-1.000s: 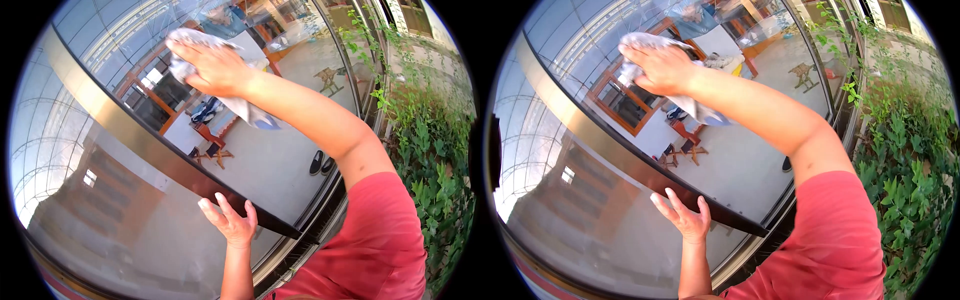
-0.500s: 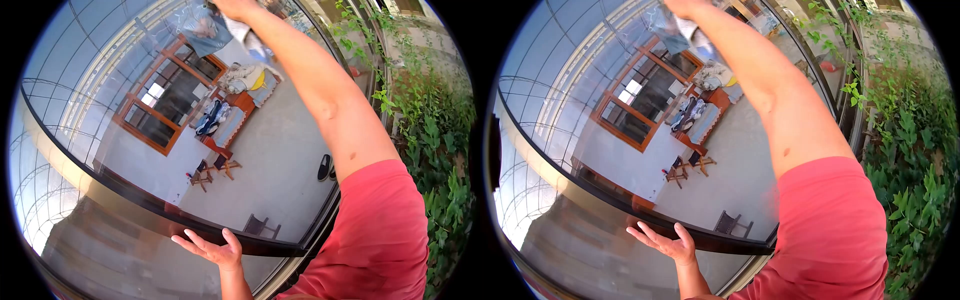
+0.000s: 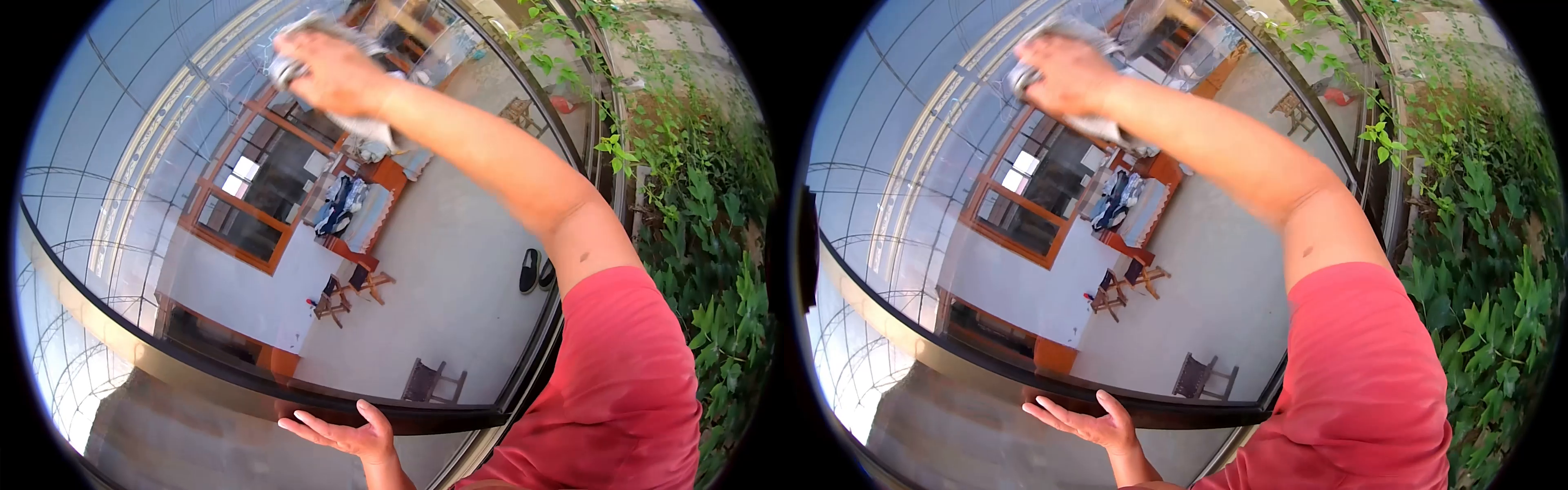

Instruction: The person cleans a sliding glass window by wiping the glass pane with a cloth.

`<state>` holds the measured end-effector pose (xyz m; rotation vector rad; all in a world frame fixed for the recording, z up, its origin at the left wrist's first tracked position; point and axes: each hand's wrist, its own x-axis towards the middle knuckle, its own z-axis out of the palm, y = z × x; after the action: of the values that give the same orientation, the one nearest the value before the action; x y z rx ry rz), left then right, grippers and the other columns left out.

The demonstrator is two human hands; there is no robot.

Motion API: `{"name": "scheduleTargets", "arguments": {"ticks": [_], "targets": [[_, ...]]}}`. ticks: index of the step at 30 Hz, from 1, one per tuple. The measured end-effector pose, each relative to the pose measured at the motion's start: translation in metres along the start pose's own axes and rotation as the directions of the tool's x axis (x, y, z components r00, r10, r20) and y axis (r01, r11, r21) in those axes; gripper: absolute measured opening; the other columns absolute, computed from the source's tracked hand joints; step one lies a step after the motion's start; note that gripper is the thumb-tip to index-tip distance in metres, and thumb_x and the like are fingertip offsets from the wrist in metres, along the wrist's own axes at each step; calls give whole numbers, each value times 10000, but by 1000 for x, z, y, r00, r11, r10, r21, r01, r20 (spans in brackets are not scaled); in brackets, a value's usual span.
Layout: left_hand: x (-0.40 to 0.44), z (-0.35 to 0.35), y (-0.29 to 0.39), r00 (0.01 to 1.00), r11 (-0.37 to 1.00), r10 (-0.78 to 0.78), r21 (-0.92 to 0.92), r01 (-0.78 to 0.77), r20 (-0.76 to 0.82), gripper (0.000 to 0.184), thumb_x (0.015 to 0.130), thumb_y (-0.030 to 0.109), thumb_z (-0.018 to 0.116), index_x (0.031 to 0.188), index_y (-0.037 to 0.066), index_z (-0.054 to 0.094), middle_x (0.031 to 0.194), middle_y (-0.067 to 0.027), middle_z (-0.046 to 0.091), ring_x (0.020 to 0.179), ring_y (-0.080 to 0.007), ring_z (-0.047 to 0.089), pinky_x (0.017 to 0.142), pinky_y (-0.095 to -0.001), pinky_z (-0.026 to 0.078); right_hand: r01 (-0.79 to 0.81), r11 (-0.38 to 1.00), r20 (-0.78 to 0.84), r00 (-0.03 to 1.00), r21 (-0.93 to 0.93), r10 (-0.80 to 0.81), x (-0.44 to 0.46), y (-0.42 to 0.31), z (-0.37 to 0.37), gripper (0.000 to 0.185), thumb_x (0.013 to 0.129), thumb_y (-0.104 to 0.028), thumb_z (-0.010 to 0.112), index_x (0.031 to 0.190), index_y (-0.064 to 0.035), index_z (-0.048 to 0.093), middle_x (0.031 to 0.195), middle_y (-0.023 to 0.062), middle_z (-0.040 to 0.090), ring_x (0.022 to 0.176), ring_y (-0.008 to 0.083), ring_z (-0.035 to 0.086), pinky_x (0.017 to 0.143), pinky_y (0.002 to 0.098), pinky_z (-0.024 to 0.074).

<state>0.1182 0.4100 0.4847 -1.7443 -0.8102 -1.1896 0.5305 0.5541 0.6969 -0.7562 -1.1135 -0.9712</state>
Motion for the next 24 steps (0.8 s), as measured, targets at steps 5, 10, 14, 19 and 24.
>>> {"name": "scheduleTargets", "arguments": {"ticks": [5,10,14,19,24], "targets": [[0,1,-1,1000,999,-10,37,10,0,827,935,393,556,1524,-25,155,1568,-315,72,1458,-454,127,1148,-545,189,-198,978,200,963,60,183,-25,-10,-22,642,914,-319,529,1489,-103,341,1452,190,447,1318,320,461,1108,377,357],[0,-1,0,1000,1000,10,-2,-10,19,829,933,393,556,1525,-27,155,1575,-304,65,1463,-450,115,1150,-538,183,-633,773,-73,773,-34,630,-105,174,-50,681,924,-408,466,1469,-14,357,1532,207,335,1441,304,286,1177,347,220],[1,-1,2,1000,1000,15,-6,-15,26,831,933,398,554,1524,-30,157,1576,-303,62,1464,-452,108,1149,-542,184,-776,630,-23,631,-41,775,-131,137,-70,702,933,-424,432,1506,-44,290,1567,178,273,1471,286,215,1195,352,183],[1,-1,0,999,1000,26,-9,-25,27,839,939,429,543,1524,-32,155,1578,-298,62,1465,-447,107,1147,-557,177,-188,978,141,974,85,175,-127,12,-65,657,871,-205,556,1483,-77,355,1502,192,378,1404,357,331,1180,401,243],[2,-2,2,999,1000,28,7,-28,31,846,943,446,537,1525,-31,150,1579,-293,64,1463,-449,113,1143,-558,190,-296,953,66,954,62,292,-88,49,-49,603,901,-284,502,1459,-86,389,1439,205,456,1324,348,442,1120,391,333]]}}
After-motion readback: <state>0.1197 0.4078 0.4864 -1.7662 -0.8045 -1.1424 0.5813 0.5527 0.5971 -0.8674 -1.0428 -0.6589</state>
